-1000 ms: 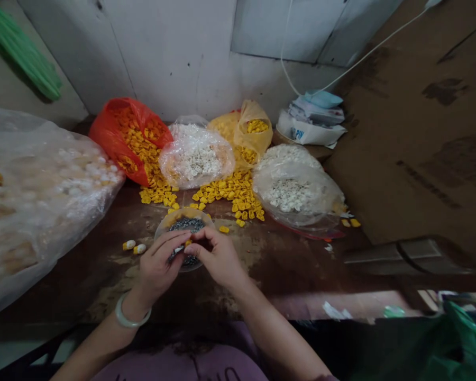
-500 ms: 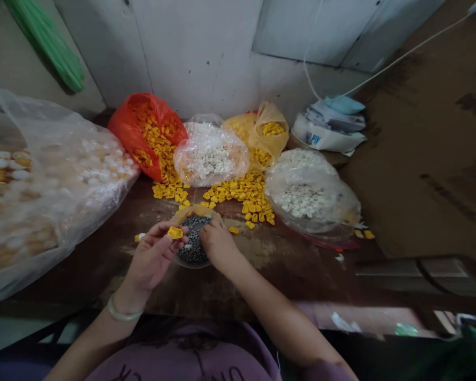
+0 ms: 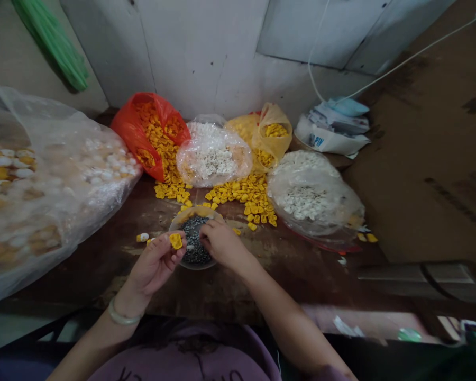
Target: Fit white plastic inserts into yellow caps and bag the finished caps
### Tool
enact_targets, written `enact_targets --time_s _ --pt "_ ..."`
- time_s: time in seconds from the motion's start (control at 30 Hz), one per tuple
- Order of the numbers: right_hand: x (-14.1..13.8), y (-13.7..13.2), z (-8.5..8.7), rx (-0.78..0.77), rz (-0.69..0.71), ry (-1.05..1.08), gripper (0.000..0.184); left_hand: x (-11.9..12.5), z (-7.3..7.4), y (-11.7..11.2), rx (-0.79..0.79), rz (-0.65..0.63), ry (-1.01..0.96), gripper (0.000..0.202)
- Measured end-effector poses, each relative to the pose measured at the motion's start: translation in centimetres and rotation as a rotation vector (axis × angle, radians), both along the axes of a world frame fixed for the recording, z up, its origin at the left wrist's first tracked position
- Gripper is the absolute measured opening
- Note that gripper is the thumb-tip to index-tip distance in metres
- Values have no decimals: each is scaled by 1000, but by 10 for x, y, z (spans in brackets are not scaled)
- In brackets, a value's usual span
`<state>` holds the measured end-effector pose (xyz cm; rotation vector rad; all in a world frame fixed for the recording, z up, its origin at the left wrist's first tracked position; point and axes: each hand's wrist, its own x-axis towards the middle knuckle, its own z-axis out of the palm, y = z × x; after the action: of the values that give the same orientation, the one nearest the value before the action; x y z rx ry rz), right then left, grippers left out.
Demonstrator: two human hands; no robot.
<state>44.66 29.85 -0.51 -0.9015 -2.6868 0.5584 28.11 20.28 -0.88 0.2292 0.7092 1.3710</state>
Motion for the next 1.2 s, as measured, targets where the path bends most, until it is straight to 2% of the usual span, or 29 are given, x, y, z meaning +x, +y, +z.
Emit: enact_targets --time_s 0.13,0.27,0.47,0.6,0.7,0.87,1.0,1.13,1.2 --pt "-3 -14 32 -87 -70 329 8 2 1 -1 -8 -57 53 37" --pt "-8 -27 49 -8 27 366 7 5 1 0 5 -83 114 37" --pt "-10 -32 52 138 77 262 16 7 1 1 2 -84 142 38" --pt "-8 -34 52 213 112 282 23 7 0 1 3 -82 141 39" --pt "-5 -37 48 193 97 317 24 8 -1 1 -9 -69 148 40" --pt "-3 -47 42 75 33 384 29 10 0 1 -11 -79 130 37" --pt "15 -37 43 79 -97 410 29 12 1 2 -17 -91 76 38" --pt "67 -1 34 186 -477 430 22 12 1 2 -54 -91 15 38" --pt "94 16 23 180 -595 413 20 13 0 3 -68 -99 -7 38"
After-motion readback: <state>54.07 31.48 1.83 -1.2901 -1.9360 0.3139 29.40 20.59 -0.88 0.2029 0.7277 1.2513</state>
